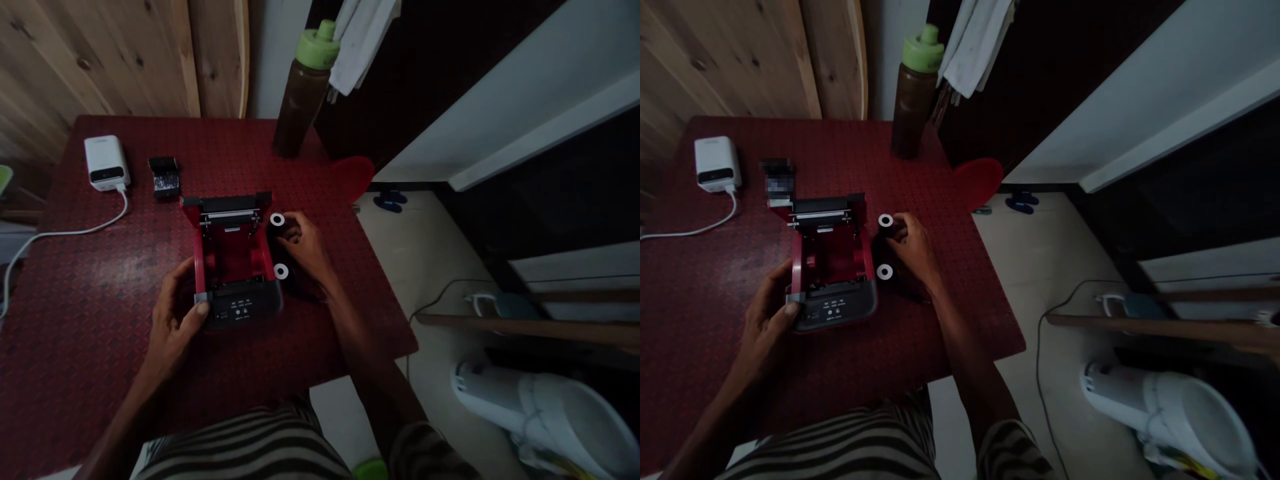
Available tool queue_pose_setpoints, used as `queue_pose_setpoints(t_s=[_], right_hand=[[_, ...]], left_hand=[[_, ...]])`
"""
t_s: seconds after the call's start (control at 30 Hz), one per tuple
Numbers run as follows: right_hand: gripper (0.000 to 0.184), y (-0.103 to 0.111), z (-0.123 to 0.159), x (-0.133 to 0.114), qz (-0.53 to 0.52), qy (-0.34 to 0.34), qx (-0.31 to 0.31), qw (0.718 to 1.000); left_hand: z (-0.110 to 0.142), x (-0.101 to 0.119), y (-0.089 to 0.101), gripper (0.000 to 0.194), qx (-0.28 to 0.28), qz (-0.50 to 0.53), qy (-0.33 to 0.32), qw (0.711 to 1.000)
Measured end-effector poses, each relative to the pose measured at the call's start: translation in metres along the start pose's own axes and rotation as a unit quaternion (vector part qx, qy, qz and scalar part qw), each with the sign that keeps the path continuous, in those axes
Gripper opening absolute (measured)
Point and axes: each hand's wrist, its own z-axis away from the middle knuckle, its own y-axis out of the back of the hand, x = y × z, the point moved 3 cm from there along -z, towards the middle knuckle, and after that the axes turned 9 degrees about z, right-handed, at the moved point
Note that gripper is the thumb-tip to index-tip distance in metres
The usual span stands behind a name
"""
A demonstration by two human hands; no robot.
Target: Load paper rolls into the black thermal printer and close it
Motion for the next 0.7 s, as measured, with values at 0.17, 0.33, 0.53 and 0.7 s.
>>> queue_pose_setpoints(t_s=[0.17, 0.33, 0.53, 0.7], right_hand=[[0.018, 0.028, 0.039, 0.004, 0.021, 0.005, 0.005, 1.0], [0.034, 0.03, 0.081, -0.012, 0.016, 0.044, -0.073, 0.996], [0.026, 0.001, 0.087, -0.017, -0.012, 0.064, -0.045, 0.997], [0.027, 0.021, 0.092, -0.028, -0.003, 0.043, 0.006, 0.999]], left_hand=[[0.0, 0.0, 0.001, 0.069, 0.0, -0.006, 0.002, 1.0], [0.0, 0.003, -0.001, 0.07, 0.007, -0.02, 0.008, 1.0], [0.0, 0.007, -0.005, 0.069, 0.001, -0.003, 0.018, 1.0], [-0.002, 0.004, -0.004, 0.068, -0.002, 0.003, 0.0, 1.0]])
